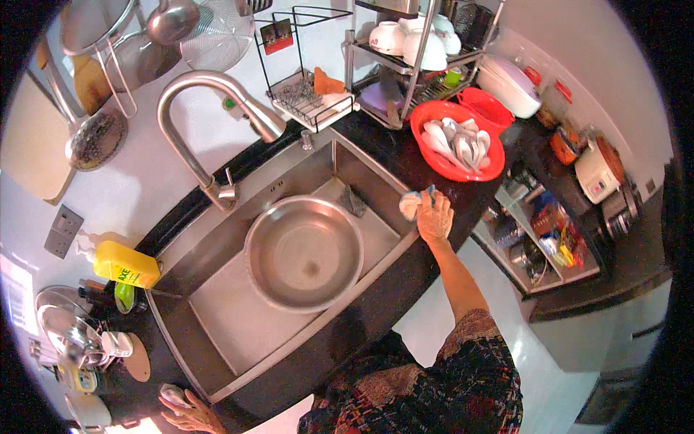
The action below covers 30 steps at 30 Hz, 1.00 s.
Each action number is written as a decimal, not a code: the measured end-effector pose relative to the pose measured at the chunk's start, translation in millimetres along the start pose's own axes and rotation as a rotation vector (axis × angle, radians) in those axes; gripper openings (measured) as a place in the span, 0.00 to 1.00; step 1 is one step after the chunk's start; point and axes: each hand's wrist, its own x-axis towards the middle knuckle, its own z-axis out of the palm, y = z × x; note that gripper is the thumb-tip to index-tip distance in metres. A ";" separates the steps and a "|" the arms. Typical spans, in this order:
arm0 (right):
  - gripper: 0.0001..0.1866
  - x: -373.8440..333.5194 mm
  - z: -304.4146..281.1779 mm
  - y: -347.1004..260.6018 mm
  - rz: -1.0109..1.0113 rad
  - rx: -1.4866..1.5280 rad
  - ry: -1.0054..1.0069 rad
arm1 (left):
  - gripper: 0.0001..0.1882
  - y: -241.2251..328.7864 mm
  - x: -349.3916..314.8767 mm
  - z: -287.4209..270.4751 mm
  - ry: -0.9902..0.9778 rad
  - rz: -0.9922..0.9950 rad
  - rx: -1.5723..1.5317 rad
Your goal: The person wipes a small white container, a white electric kettle, and a yellow rice cooker with a grey cloth. They wipe the lids and bodies of the appliances, then wipe the countertop and the wall above the counter. Finally, they rinse the cloth under the tap.
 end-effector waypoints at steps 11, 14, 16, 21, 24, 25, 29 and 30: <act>0.24 125.1 98.7 -72.6 -0.190 0.206 0.001 | 0.28 219.1 -126.2 -130.4 -0.676 0.306 -0.646; 0.24 155.3 129.2 -100.2 -0.192 0.218 -0.138 | 0.24 250.8 -129.7 -155.0 -0.811 0.333 -0.372; 0.24 171.7 141.9 -120.9 -0.221 0.225 -0.132 | 0.25 255.8 -125.2 -157.2 -0.832 0.322 -0.350; 0.20 212.3 182.1 -158.7 -0.132 0.254 -0.175 | 0.25 257.7 -123.8 -158.3 -0.884 0.294 -0.330; 0.21 217.9 187.8 -168.0 -0.072 0.267 -0.194 | 0.24 254.6 -125.0 -157.9 -0.867 0.285 -0.346; 0.20 220.9 188.5 -162.4 -0.141 0.236 -0.249 | 0.24 255.1 -124.0 -156.2 -0.869 0.291 -0.357; 0.19 196.5 177.9 -132.0 -0.299 0.255 -0.169 | 0.20 259.0 -121.5 -160.5 -0.846 0.299 -0.319; 0.19 186.5 172.6 -121.0 -0.331 0.265 -0.111 | 0.20 257.6 -123.2 -160.6 -0.830 0.301 -0.323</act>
